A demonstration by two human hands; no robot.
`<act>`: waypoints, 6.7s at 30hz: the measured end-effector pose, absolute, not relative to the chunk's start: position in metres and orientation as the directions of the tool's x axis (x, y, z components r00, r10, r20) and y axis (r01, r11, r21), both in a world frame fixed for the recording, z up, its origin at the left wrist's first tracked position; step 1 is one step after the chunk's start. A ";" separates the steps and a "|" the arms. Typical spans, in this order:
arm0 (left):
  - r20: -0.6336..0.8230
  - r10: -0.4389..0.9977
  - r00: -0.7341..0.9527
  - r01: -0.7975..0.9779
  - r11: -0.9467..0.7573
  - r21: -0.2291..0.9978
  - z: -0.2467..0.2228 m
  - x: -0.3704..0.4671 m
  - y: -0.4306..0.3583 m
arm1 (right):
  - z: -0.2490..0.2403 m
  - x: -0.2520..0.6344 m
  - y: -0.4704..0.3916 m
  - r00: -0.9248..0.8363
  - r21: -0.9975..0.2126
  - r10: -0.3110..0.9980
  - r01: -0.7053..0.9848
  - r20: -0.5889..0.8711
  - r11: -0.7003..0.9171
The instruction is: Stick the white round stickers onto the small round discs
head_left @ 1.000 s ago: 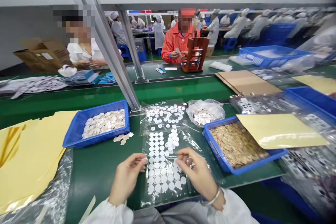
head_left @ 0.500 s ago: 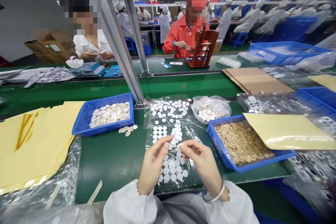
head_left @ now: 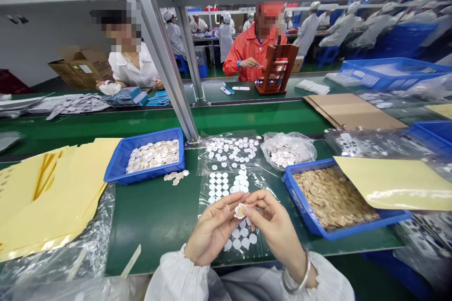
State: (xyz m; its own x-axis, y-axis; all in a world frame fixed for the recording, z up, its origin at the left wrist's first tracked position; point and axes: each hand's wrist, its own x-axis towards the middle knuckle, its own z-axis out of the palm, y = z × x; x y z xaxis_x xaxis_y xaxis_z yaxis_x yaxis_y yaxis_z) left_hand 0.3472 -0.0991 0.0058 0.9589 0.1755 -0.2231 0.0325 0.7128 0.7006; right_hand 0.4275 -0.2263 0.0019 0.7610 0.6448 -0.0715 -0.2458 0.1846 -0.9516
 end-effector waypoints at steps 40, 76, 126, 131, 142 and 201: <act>-0.337 0.197 0.921 0.126 0.668 0.734 0.022 0.342 -0.109 | 0.014 0.433 -0.241 0.661 -0.833 0.584 0.551 0.471 0.047; -0.303 0.258 0.917 0.108 0.572 0.813 0.042 0.340 -0.121 | 0.031 0.442 -0.253 0.461 -0.644 0.632 0.761 0.623 0.079; -0.479 0.200 0.855 -0.081 0.963 0.257 0.007 0.363 -0.137 | -0.011 0.408 -0.255 0.453 -0.471 0.676 0.865 0.580 -0.176; -0.463 0.252 0.850 -0.130 0.952 0.279 0.016 0.363 -0.133 | 0.001 0.416 -0.257 0.438 -0.520 0.748 0.842 0.499 -0.146; -0.306 0.239 0.922 -0.119 0.924 0.364 0.028 0.357 -0.133 | 0.018 0.412 -0.255 0.509 -0.656 0.675 0.753 0.534 -0.049; -0.133 -0.017 0.991 0.083 0.861 0.502 0.019 0.348 -0.134 | 0.051 0.436 -0.263 0.433 -0.521 0.657 0.851 0.618 -0.071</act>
